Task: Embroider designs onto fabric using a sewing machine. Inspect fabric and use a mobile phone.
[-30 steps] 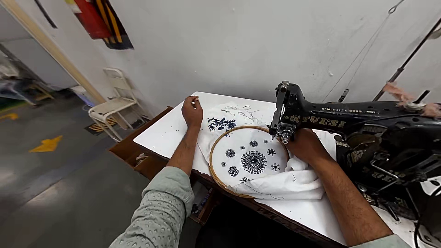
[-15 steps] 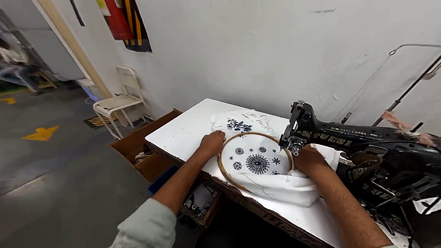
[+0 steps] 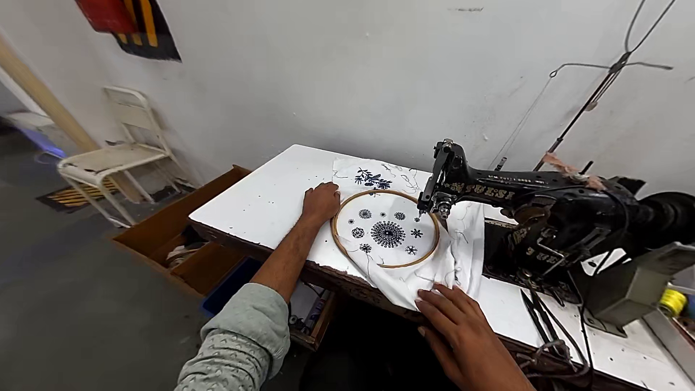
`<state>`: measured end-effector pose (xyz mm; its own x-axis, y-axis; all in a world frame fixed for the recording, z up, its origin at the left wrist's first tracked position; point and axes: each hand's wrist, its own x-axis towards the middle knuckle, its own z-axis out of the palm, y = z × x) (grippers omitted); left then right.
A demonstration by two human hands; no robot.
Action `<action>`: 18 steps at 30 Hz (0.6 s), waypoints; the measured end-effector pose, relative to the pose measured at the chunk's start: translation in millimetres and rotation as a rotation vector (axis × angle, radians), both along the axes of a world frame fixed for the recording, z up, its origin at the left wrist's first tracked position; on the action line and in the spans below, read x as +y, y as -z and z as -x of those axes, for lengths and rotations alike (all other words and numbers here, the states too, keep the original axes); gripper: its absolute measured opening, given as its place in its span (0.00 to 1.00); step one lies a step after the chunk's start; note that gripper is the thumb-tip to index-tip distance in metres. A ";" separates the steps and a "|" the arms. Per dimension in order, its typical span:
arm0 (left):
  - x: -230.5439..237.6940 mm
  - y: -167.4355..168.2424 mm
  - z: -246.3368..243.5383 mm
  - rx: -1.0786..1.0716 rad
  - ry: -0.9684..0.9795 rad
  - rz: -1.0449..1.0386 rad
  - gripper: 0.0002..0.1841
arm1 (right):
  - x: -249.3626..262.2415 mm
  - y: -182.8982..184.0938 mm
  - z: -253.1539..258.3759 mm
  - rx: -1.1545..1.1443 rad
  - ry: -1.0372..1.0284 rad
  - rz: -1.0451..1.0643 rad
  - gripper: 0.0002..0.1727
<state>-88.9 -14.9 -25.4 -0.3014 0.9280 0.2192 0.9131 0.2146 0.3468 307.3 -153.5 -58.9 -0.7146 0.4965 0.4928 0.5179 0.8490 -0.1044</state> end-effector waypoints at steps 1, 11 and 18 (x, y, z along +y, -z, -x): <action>-2.3 0.1 -1.0 0.000 -0.002 0.006 0.23 | -6.8 6.3 -4.8 0.003 0.031 -0.016 0.21; -62.8 -2.3 -25.6 -0.076 0.082 -0.356 0.22 | -86.7 49.3 -41.8 0.266 0.310 -0.068 0.23; -143.2 29.4 -26.4 0.090 0.099 -0.273 0.27 | -161.3 146.2 -82.4 0.146 0.466 0.679 0.26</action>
<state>-62.5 -158.0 -54.8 -0.1800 0.8548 0.4867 0.9547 0.0327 0.2957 389.8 -314.8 -205.1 -0.3146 0.9478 0.0510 0.7423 0.2791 -0.6092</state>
